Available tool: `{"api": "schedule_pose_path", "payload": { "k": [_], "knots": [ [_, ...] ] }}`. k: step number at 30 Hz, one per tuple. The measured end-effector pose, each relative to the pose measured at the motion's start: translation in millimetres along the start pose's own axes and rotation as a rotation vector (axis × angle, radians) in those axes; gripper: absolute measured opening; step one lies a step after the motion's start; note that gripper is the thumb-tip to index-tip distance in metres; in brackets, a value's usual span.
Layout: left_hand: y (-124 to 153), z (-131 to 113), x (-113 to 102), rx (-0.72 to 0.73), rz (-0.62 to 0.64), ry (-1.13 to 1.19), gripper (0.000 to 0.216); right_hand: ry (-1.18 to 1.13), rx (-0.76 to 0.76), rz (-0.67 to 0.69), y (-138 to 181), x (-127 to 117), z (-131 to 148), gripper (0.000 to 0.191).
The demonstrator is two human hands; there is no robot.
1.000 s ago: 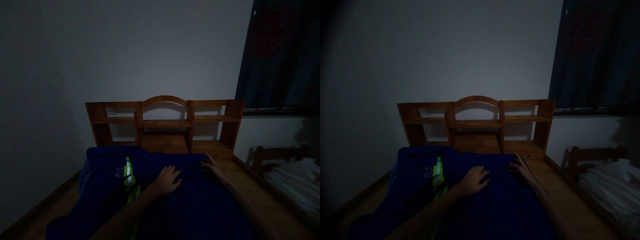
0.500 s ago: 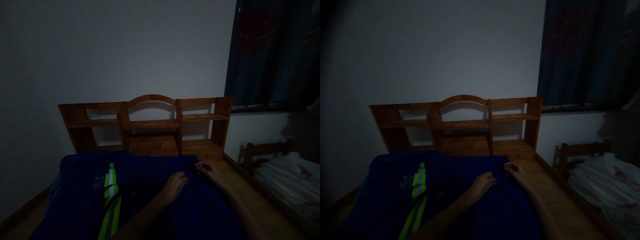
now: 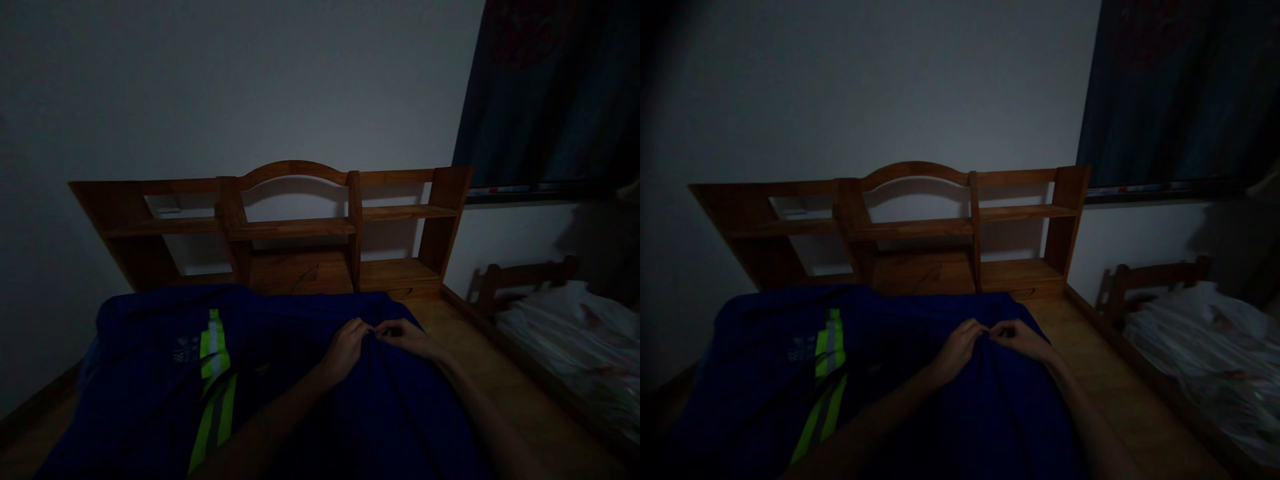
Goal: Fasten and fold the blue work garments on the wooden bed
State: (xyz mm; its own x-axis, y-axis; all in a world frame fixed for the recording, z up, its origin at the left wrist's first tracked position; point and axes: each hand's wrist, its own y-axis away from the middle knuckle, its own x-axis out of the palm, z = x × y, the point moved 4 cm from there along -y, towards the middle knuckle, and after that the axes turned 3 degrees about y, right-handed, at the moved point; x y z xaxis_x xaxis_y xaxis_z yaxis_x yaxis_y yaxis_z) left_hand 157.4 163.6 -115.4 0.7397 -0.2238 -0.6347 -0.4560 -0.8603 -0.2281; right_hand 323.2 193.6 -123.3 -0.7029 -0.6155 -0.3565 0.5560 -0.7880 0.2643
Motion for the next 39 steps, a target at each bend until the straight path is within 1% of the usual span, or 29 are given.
{"api": "schedule_pose_path", "payload": {
  "k": [5,9,12,16,20,24,27,32,36,39],
  "knots": [
    [1.1,-0.3,-2.2,0.019,-0.004,-0.030,0.029,0.008,0.002,0.025,0.4,2.9,4.4,0.028],
    [2.1,-1.8,-5.4,0.016,-0.008,-0.020,0.024,0.037,0.009,0.007,0.0,5.5,2.0,0.030],
    [3.4,0.2,-3.9,0.004,0.007,-0.036,0.021,0.101,0.013,-0.039,-0.3,7.9,0.6,0.029],
    [4.3,7.9,0.7,-0.034,0.016,-0.057,0.022,0.205,0.005,-0.134,-0.9,7.6,-1.2,0.024],
    [4.1,17.1,2.8,-0.057,0.006,-0.014,0.022,0.244,-0.018,-0.164,-0.3,6.2,-2.7,0.019],
    [3.8,23.2,3.3,-0.042,-0.031,0.036,0.021,0.235,-0.054,-0.155,0.7,5.9,0.4,0.018],
    [3.8,25.0,3.6,-0.063,-0.059,0.036,0.018,0.201,-0.060,-0.165,0.8,5.5,3.7,0.021],
    [5.0,18.7,2.0,-0.064,-0.064,-0.007,0.015,0.118,-0.013,-0.164,-0.9,6.1,4.0,0.029],
    [6.2,14.3,-1.1,-0.073,-0.076,-0.038,0.015,0.069,-0.003,-0.162,-1.4,6.1,2.6,0.027],
    [6.7,12.9,-2.7,-0.079,-0.078,-0.055,0.015,0.070,-0.004,-0.134,-0.8,6.5,1.6,0.024]
  ]
}}
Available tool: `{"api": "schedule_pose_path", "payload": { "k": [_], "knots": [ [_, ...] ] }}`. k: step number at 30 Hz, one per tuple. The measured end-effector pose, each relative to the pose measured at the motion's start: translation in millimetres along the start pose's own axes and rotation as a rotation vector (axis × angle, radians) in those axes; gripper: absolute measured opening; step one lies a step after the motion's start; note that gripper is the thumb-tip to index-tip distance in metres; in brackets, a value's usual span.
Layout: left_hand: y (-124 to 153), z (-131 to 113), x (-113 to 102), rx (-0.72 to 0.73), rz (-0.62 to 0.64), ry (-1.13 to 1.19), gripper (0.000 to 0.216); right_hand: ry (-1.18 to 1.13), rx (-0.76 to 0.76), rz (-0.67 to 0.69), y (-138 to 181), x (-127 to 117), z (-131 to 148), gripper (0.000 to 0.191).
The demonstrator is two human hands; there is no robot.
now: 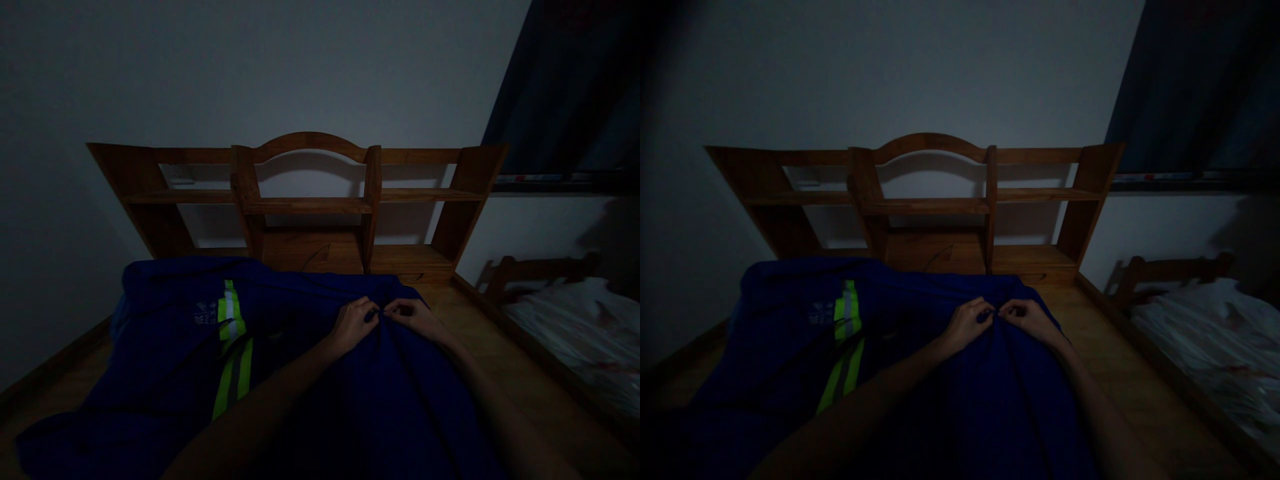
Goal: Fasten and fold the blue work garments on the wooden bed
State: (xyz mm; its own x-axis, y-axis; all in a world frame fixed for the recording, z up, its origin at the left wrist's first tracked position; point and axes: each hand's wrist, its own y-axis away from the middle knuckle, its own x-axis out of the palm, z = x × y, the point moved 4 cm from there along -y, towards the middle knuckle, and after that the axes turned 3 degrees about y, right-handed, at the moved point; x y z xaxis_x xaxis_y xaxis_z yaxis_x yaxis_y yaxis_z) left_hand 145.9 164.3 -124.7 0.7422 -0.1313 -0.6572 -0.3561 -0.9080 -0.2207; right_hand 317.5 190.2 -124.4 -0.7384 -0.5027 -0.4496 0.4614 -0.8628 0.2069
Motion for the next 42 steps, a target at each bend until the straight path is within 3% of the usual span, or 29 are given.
{"api": "schedule_pose_path", "payload": {
  "k": [6,15,20,31,42],
  "knots": [
    [0.4,-1.2,-0.6,0.014,0.011,-0.006,0.015,0.116,-0.043,-0.004,1.6,-0.1,0.7,0.022],
    [-0.4,-3.3,3.1,0.087,0.042,0.024,0.016,0.226,-0.128,-0.122,-3.0,-3.6,-4.7,0.018],
    [-0.4,-5.2,1.0,0.082,0.031,0.009,0.014,0.237,-0.166,-0.153,0.8,1.6,8.3,0.016],
    [0.0,-3.9,1.8,-0.028,0.015,-0.055,0.010,0.114,-0.097,-0.039,2.5,9.5,14.6,0.018],
    [-3.1,8.0,7.1,-0.079,0.087,-0.060,0.015,0.034,-0.134,0.003,3.3,16.9,22.9,0.013]
  ]
}}
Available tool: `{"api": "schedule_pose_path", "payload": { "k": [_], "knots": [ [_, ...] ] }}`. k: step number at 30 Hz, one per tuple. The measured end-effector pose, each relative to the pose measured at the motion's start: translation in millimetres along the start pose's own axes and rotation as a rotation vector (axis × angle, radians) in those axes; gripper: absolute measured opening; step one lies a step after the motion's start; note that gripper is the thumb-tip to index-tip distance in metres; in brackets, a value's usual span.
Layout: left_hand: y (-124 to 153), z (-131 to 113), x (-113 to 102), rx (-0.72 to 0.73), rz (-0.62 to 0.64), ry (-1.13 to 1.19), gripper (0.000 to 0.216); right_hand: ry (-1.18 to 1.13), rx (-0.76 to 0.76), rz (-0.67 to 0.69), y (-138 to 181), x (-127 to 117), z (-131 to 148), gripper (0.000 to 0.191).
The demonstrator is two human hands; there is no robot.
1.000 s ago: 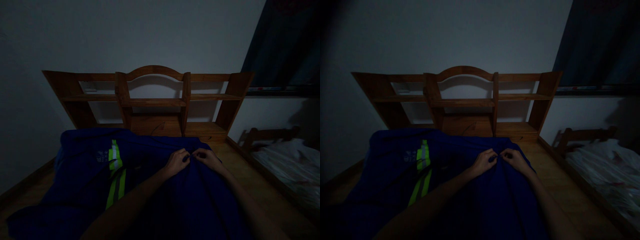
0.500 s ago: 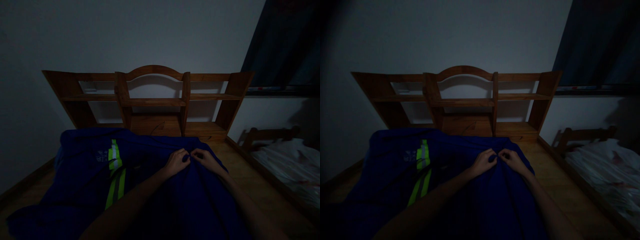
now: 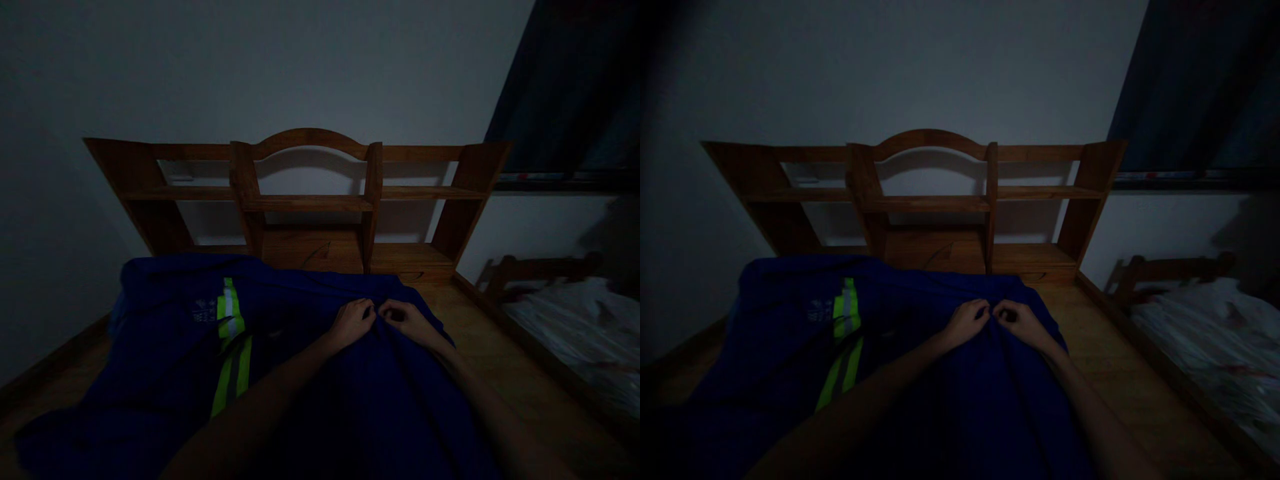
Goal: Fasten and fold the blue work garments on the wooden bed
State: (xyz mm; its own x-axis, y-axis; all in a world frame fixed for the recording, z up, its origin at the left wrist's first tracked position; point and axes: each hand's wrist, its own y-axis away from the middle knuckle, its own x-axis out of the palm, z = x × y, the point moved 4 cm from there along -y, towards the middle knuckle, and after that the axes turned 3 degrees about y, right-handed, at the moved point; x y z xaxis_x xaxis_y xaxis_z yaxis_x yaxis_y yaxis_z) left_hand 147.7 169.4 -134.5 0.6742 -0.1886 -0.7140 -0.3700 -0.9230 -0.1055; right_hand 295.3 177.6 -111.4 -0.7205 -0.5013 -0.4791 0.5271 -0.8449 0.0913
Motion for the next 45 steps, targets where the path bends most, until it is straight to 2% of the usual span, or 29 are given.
{"api": "schedule_pose_path", "payload": {
  "k": [3,14,21,32,45],
  "knots": [
    [-1.5,2.1,0.4,0.020,0.030,0.031,0.016,-0.009,0.009,-0.011,0.4,0.2,1.2,0.012],
    [-0.8,-0.2,-1.6,0.020,0.023,0.047,0.017,-0.131,0.028,-0.024,0.5,1.7,-2.8,0.014],
    [-1.6,0.4,0.4,-0.003,0.063,0.039,0.020,-0.122,0.066,-0.063,-2.1,-2.6,-6.9,0.022],
    [-1.5,1.3,5.1,0.021,0.081,-0.040,0.013,-0.107,0.178,0.033,-2.8,5.7,-14.8,0.035],
    [-1.1,-0.5,4.4,0.079,0.062,-0.029,0.015,-0.209,0.207,0.091,-3.7,1.2,-14.6,0.027]
  ]
}}
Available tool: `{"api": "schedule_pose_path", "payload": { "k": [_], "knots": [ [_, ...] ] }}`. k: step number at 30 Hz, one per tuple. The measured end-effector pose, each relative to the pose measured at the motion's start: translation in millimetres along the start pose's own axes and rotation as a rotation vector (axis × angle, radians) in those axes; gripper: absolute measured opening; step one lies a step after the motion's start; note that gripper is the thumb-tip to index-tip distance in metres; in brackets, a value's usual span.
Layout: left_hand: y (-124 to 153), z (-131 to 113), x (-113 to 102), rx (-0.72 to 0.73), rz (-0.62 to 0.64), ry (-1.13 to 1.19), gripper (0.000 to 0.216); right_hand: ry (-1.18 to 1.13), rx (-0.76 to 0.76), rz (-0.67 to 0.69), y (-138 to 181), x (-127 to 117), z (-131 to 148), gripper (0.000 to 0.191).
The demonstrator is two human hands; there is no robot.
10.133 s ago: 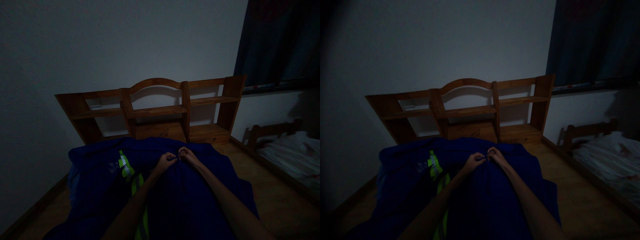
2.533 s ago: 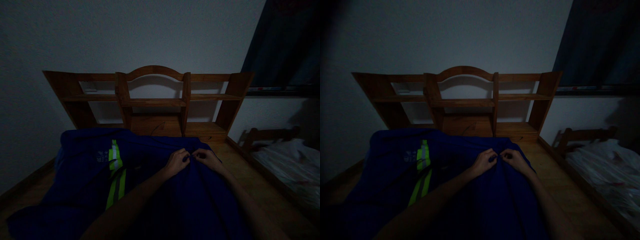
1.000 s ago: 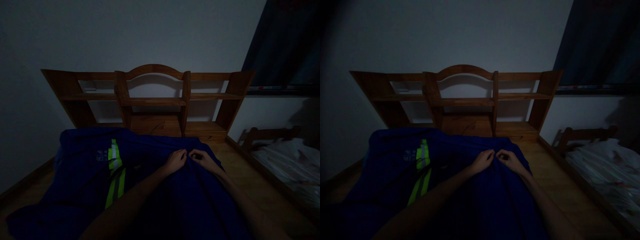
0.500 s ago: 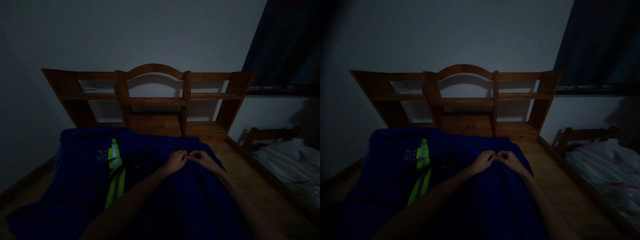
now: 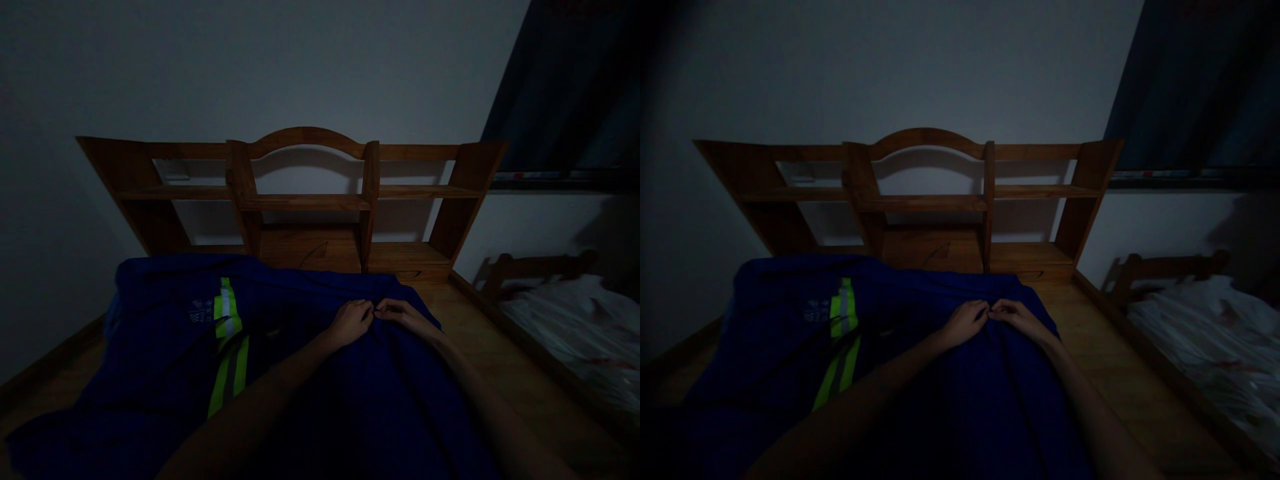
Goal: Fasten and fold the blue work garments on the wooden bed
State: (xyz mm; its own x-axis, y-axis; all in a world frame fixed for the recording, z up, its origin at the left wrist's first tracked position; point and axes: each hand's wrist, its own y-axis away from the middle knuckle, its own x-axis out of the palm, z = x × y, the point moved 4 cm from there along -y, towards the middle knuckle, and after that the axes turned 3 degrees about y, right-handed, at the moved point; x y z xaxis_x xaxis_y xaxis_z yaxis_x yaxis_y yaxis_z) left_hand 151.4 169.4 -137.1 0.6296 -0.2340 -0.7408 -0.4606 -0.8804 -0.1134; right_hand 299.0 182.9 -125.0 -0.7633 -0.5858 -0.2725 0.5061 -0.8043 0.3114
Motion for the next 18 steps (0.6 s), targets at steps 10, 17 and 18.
{"api": "schedule_pose_path", "payload": {
  "k": [10,17,18],
  "knots": [
    [1.6,-2.4,-2.5,-0.024,-0.009,0.005,0.016,0.006,-0.046,-0.030,0.8,-6.7,2.6,0.024],
    [0.6,6.4,-10.8,-0.169,-0.227,0.058,0.019,-0.072,0.163,-0.411,16.5,-77.5,-26.0,0.027],
    [0.6,7.3,-12.0,-0.184,-0.251,0.069,0.019,-0.039,0.258,-0.478,20.6,-88.3,-35.2,0.022]
  ]
}}
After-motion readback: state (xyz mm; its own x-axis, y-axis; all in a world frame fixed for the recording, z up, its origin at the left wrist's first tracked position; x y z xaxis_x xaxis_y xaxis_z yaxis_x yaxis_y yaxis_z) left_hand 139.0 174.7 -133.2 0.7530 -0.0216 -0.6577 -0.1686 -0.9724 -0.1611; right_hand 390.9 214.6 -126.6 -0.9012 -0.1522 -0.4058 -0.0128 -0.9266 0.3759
